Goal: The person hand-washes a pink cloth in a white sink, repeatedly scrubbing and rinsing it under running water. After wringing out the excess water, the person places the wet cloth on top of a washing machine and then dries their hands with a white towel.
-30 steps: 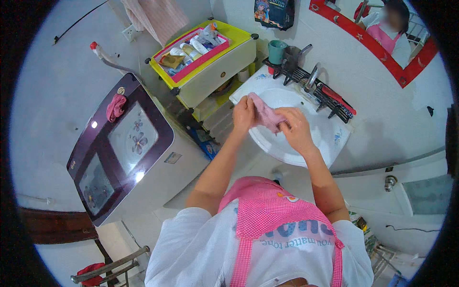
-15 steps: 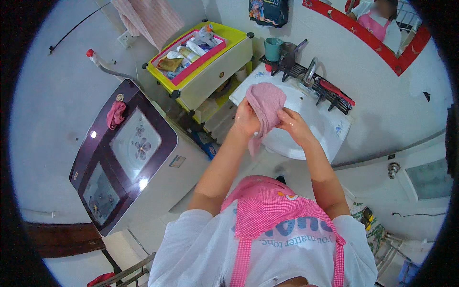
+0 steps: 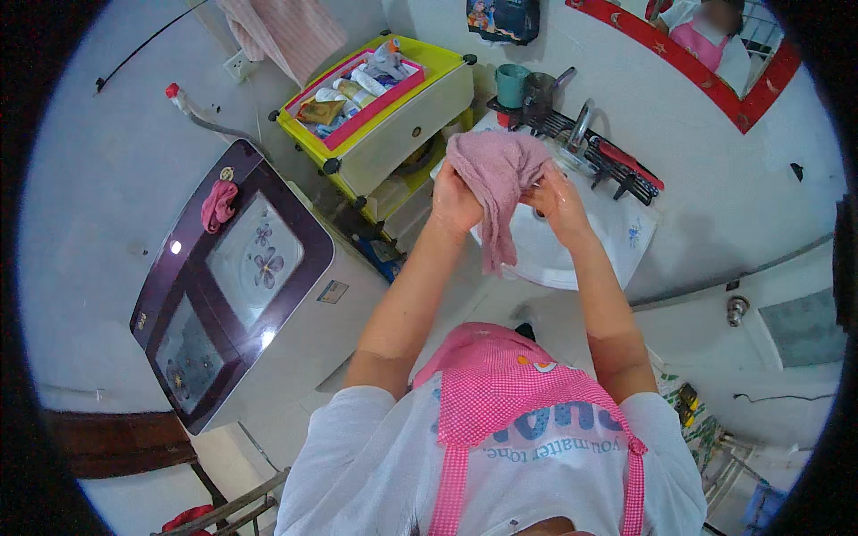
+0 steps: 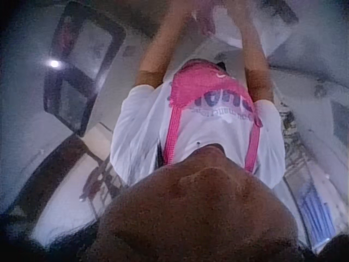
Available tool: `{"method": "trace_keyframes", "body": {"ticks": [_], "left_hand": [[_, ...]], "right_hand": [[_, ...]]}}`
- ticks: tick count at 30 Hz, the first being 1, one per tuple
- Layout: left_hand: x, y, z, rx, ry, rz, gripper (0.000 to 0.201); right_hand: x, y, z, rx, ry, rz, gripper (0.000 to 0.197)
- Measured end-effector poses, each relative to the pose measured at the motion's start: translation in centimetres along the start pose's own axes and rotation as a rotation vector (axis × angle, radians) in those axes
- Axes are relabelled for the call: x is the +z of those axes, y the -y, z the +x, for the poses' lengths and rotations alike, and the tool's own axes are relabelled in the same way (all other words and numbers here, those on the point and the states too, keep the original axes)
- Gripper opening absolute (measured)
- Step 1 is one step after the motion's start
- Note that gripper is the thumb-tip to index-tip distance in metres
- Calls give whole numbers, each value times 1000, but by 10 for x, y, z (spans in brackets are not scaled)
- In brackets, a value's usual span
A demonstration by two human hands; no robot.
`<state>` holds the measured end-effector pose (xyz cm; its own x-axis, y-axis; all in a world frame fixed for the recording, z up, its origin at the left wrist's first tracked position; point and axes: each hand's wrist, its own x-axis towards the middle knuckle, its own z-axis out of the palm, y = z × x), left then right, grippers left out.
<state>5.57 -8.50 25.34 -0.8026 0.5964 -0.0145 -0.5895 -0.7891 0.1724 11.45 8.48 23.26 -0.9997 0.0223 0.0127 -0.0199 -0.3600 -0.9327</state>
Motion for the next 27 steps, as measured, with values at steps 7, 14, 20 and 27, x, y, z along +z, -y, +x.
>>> {"method": "trace_keyframes", "body": {"ticks": [7, 14, 20, 27], "left_hand": [[-21, -8, 5, -123, -171, 224, 48], [-13, -46, 4, -166, -117, 359, 46], [-4, -45, 17, -125, -81, 980, 47], [0, -15, 48, 324, 34, 2278, 40]], "right_hand": [[7, 55, 11, -226, -96, -528, 35], [-43, 96, 19, -384, -214, -1100, 31], [-57, 102, 17, -191, -280, -1117, 38], [-131, 108, 12, 17, -103, -1458, 36]]}}
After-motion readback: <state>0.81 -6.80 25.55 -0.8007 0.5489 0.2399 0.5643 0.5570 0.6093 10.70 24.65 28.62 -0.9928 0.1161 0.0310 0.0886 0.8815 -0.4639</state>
